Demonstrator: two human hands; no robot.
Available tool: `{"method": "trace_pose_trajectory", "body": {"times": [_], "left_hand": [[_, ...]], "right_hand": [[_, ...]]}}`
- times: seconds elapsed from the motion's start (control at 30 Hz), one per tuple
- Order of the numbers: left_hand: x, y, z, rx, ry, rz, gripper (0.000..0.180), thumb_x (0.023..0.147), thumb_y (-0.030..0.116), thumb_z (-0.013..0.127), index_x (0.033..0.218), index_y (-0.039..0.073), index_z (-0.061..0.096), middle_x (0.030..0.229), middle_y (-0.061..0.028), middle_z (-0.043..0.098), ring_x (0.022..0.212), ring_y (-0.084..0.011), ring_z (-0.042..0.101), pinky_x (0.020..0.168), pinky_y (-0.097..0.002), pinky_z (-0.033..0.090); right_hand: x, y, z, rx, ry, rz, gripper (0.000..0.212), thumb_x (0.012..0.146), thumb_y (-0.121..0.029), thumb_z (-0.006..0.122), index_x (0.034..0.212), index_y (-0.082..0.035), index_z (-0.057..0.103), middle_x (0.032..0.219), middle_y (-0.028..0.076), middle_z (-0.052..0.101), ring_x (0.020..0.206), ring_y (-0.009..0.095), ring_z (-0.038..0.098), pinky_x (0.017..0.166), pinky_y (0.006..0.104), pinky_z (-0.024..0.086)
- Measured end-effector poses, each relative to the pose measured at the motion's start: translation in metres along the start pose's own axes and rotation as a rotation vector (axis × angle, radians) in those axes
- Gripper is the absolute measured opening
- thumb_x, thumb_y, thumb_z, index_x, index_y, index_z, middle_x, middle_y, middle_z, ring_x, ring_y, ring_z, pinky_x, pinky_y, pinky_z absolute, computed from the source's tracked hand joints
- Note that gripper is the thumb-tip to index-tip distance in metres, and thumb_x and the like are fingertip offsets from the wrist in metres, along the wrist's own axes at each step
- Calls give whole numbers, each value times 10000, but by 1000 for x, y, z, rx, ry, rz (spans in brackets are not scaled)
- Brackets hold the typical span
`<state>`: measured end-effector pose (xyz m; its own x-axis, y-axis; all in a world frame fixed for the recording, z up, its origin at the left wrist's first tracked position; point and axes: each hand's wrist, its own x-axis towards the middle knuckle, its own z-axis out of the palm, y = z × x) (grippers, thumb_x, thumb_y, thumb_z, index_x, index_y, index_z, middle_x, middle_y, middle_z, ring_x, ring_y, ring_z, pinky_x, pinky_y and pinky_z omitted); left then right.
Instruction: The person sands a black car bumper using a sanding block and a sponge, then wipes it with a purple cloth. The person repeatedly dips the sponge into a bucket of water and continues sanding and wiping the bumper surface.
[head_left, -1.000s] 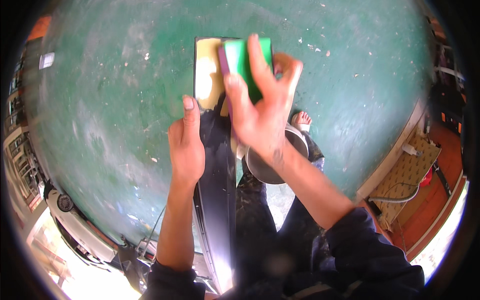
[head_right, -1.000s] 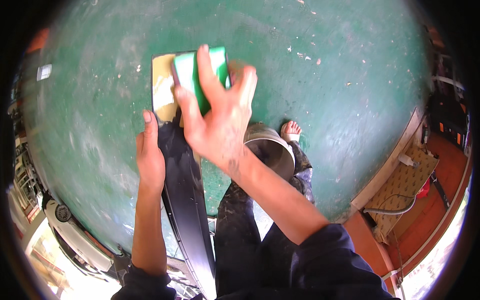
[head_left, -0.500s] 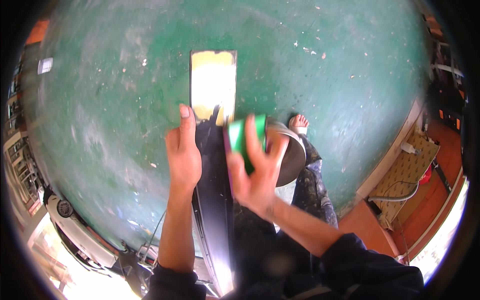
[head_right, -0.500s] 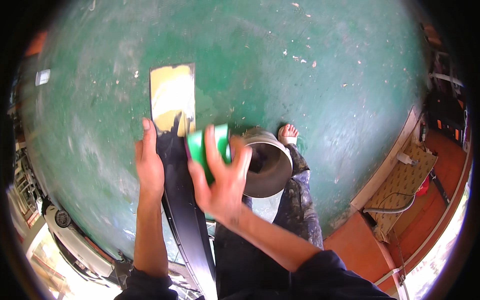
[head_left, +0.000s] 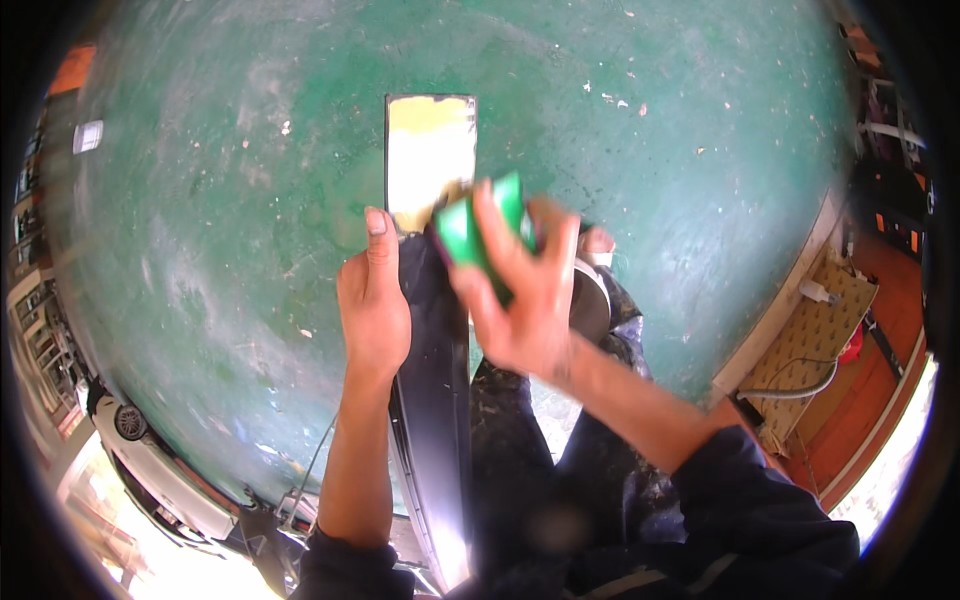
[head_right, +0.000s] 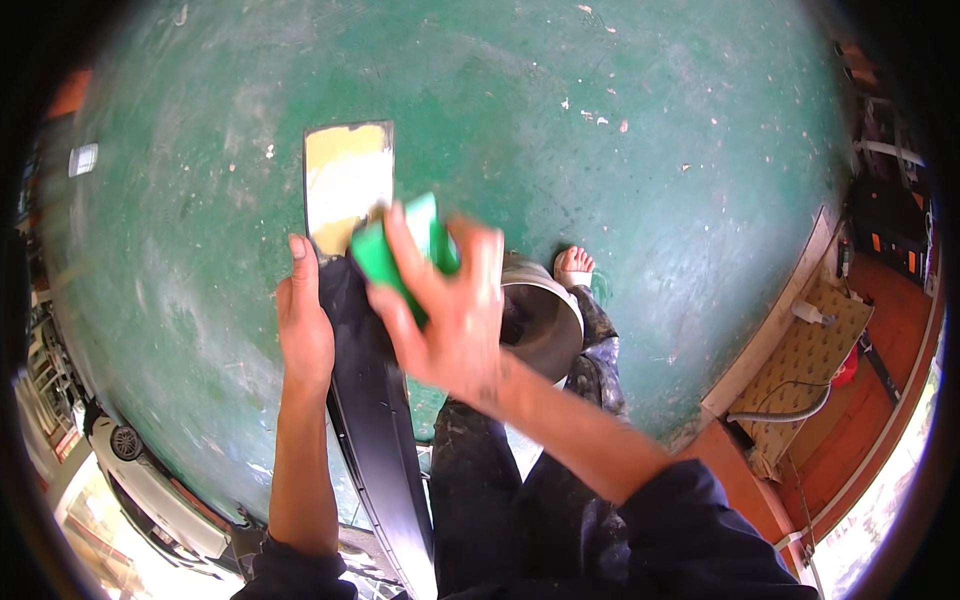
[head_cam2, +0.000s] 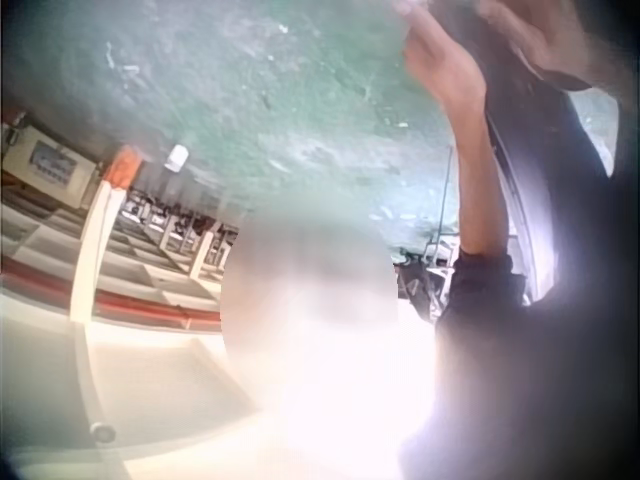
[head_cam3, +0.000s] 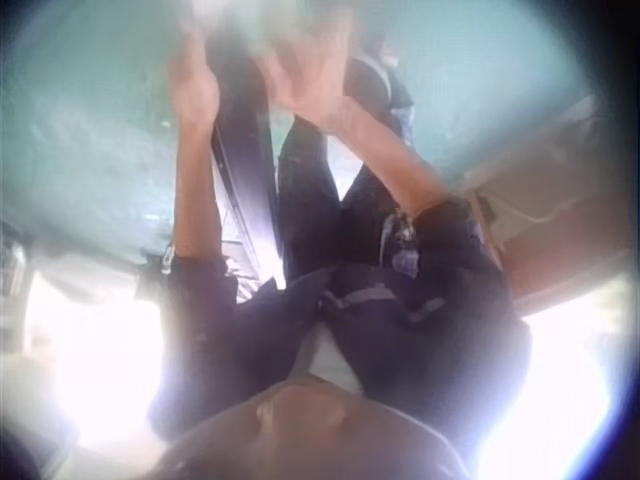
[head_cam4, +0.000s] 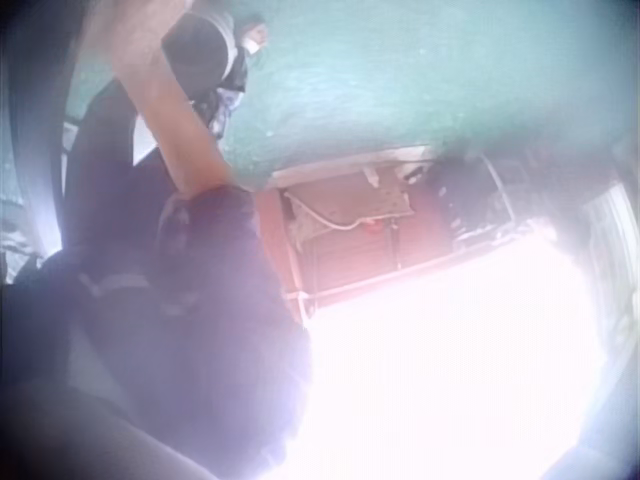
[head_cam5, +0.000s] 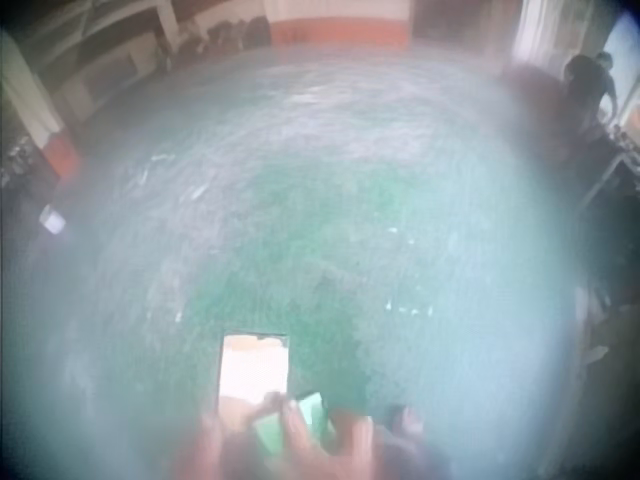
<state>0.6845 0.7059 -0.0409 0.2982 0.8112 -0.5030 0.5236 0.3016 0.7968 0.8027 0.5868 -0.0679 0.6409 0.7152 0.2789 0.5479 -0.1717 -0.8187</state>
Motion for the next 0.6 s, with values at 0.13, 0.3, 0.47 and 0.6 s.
{"method": "trace_pose_trajectory", "body": {"times": [0.13,0.3,0.47,0.6], "left_hand": [[-4,17,7,71,27,30,614,1084,554,433,825,0,482,791,4,406,769,-103,353,678,-330,295],[-9,13,9,29,12,58,607,1077,552,464,812,9,522,782,39,413,762,-80,355,652,-294,312],[-5,19,19,127,60,118,645,1091,546,423,714,27,360,675,11,281,682,-106,266,573,-370,213],[-4,16,9,114,162,-49,630,1031,587,532,964,-39,533,941,-61,466,900,-153,427,815,-328,347]], "right_hand": [[85,4,19,-41,228,74,593,919,-170,665,1451,52,526,1181,303,498,1066,377,487,931,478,442],[-9,-21,14,22,81,141,700,887,-256,747,1490,2,504,1198,332,450,1088,447,475,952,510,432],[68,8,19,-121,312,131,640,927,-196,677,1483,49,475,1166,311,454,1065,404,456,940,475,420],[-52,-41,6,-64,-11,245,640,891,-248,741,1470,-58,546,1235,349,453,1112,481,478,938,525,452]]}}
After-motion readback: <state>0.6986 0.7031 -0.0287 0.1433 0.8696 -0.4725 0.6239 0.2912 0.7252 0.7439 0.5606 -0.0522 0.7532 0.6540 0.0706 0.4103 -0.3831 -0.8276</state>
